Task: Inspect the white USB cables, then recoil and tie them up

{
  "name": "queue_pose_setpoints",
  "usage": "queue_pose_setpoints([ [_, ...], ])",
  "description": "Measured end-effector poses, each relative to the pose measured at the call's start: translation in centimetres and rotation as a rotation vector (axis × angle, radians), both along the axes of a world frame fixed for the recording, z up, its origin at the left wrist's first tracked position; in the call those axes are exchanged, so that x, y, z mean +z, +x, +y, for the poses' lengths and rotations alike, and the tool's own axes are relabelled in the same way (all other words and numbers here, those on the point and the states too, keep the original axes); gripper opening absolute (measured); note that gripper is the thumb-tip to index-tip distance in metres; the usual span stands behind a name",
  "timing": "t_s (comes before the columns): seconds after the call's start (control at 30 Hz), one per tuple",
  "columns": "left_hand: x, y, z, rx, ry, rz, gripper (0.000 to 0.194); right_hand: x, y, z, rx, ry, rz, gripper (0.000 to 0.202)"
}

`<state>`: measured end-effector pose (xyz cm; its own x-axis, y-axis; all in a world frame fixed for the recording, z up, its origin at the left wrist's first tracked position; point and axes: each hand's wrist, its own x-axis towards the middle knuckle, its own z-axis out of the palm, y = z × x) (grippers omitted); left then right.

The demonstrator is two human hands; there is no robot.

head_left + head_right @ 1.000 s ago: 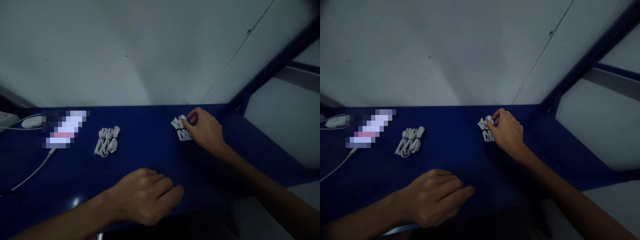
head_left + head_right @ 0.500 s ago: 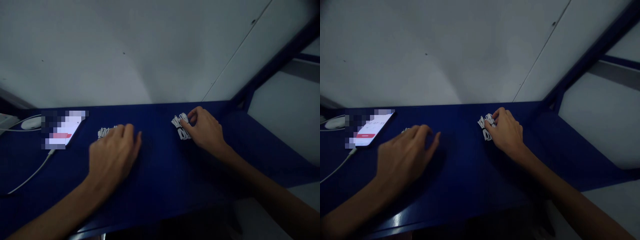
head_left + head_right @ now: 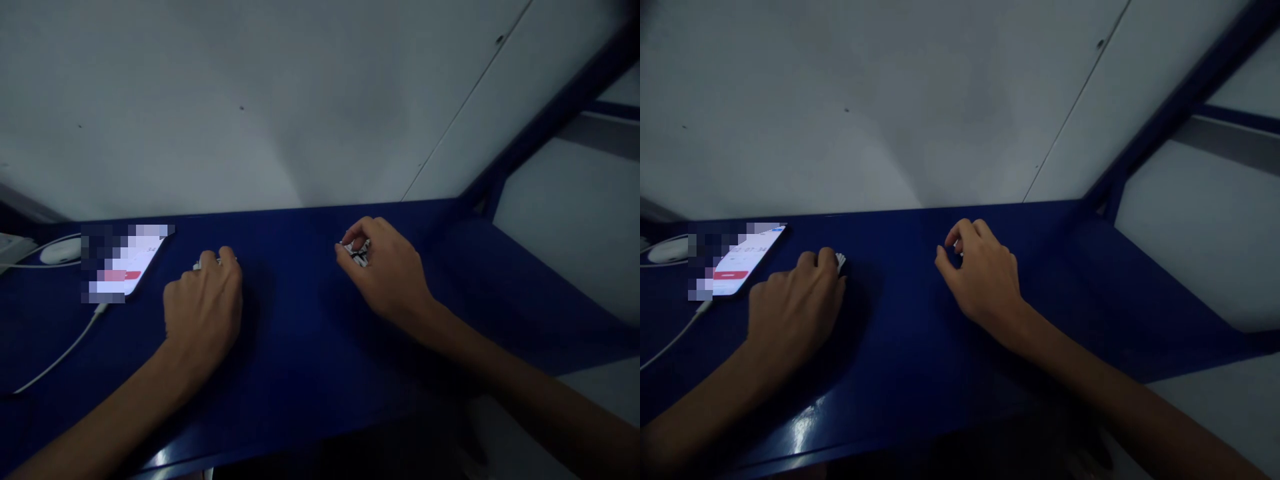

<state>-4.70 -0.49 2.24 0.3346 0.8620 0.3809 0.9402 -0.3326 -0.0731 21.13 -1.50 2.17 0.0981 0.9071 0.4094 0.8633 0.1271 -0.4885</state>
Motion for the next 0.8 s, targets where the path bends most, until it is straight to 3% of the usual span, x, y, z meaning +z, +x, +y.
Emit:
queue_pose_setpoints([
  [0.03, -0.1, 0.1, 0.0, 0.086, -0.006, 0.119, 0.011, 0.1, -0.4, -0.1, 0.024, 0.006, 0.004, 0.013],
  [0.13, -0.1, 0.9, -0.1, 0.031, -0.04, 0.178, 0.01, 0.6, -1.2, -0.6, 0.153, -0.012, 0.044, 0.008],
  [0.23, -0.5, 1.7, -0.4, -0.308, -0.04, 0.071, 0.01, 0.9, -1.3, -1.1, 0.343, -0.069, -0.001, 0.018],
  [0.33, -1.1, 2.1, -0.5, -0.692, -0.012, 0.018, 0.018, 0.8, -0.8, -1.7, 0.515, -0.244, -0.018, 0.022],
  [0.47, -1.3, 2.3, -0.6, -0.952, 0.108, -0.029, 0.028, 0.6, -0.2, -2.4, 0.559, -0.502, 0.219, 0.013],
  [0.67, -0.4, 2.2, -0.8, -1.038, 0.231, -0.119, 0.021, 1.3, 0.2, -2.9, 0.596, -0.783, 0.734, 0.026],
  [0.8, -1.2, 2.1, -1.1, -0.936, 0.264, -0.231, 0.01, 0.8, 1.0, -3.0, 0.43, -0.76, 0.852, 0.032],
])
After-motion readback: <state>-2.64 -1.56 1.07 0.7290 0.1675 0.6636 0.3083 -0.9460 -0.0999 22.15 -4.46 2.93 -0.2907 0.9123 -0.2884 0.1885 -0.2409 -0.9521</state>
